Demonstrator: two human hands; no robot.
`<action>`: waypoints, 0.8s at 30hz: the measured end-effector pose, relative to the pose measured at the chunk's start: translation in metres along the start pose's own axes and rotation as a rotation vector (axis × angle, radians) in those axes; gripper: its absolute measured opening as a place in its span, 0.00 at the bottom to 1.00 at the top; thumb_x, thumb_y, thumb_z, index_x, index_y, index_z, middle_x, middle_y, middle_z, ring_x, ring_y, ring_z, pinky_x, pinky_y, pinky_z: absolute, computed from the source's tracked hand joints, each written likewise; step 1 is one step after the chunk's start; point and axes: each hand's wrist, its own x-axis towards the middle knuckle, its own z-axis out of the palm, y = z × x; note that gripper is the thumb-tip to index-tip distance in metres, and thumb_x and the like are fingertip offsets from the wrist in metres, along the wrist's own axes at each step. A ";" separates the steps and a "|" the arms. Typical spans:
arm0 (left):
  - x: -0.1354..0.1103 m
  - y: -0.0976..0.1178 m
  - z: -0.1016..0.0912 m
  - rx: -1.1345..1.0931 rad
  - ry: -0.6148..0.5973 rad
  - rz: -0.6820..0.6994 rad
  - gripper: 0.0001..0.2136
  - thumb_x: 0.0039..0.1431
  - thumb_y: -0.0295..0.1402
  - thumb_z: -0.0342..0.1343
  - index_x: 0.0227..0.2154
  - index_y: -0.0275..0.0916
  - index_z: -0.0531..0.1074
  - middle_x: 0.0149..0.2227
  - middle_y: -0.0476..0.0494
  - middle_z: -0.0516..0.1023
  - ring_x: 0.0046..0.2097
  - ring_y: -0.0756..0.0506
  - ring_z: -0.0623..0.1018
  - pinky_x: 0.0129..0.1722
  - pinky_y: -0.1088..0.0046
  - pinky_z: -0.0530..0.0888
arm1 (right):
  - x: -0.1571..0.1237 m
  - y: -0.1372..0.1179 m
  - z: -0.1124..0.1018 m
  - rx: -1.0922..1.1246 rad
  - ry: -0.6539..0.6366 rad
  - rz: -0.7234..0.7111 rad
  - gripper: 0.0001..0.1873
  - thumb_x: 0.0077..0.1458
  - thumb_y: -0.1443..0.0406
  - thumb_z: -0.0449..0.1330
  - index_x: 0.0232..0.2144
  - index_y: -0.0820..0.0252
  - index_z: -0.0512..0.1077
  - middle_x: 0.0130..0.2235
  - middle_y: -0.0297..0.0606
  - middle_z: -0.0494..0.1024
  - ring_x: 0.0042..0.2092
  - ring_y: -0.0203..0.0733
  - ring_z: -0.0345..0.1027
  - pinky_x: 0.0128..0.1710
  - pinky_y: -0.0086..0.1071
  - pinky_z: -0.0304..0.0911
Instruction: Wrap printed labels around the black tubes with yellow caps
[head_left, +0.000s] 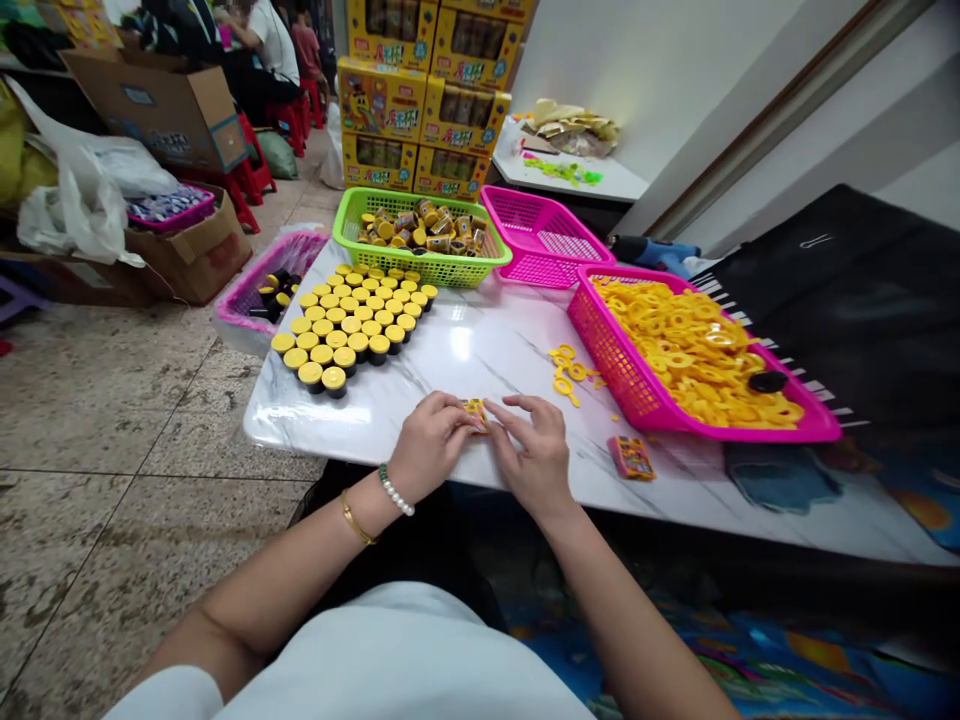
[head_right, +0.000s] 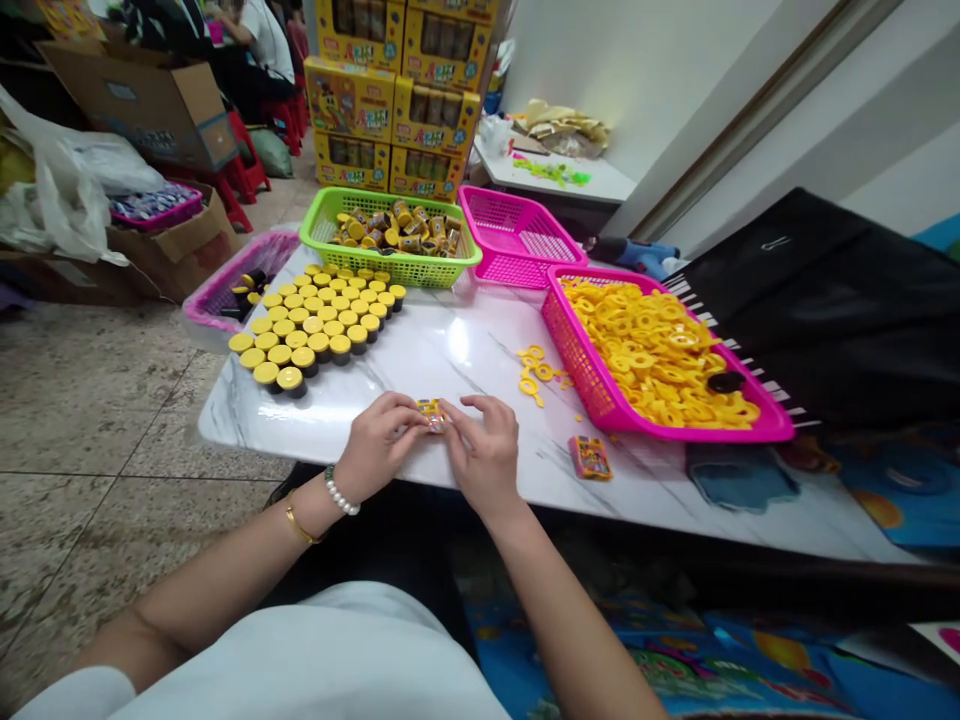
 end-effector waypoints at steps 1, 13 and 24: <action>-0.004 0.002 -0.007 -0.055 0.035 -0.062 0.04 0.61 0.26 0.59 0.33 0.37 0.79 0.37 0.41 0.77 0.39 0.46 0.78 0.40 0.70 0.76 | 0.001 0.001 0.003 -0.008 -0.033 -0.023 0.09 0.61 0.62 0.63 0.42 0.49 0.82 0.45 0.43 0.78 0.49 0.51 0.69 0.53 0.50 0.66; -0.039 0.023 -0.072 -0.620 0.011 -0.801 0.16 0.51 0.45 0.67 0.34 0.35 0.79 0.27 0.47 0.77 0.27 0.51 0.71 0.26 0.76 0.67 | 0.010 -0.065 -0.001 0.255 0.042 -0.141 0.06 0.58 0.67 0.66 0.34 0.49 0.82 0.34 0.37 0.73 0.41 0.44 0.70 0.45 0.44 0.69; -0.065 0.019 -0.095 -0.387 0.243 -0.631 0.08 0.56 0.36 0.64 0.27 0.37 0.78 0.28 0.47 0.76 0.30 0.51 0.73 0.32 0.75 0.71 | 0.007 -0.114 0.032 0.838 -0.497 0.498 0.21 0.59 0.50 0.62 0.24 0.60 0.74 0.20 0.31 0.72 0.21 0.33 0.63 0.21 0.27 0.61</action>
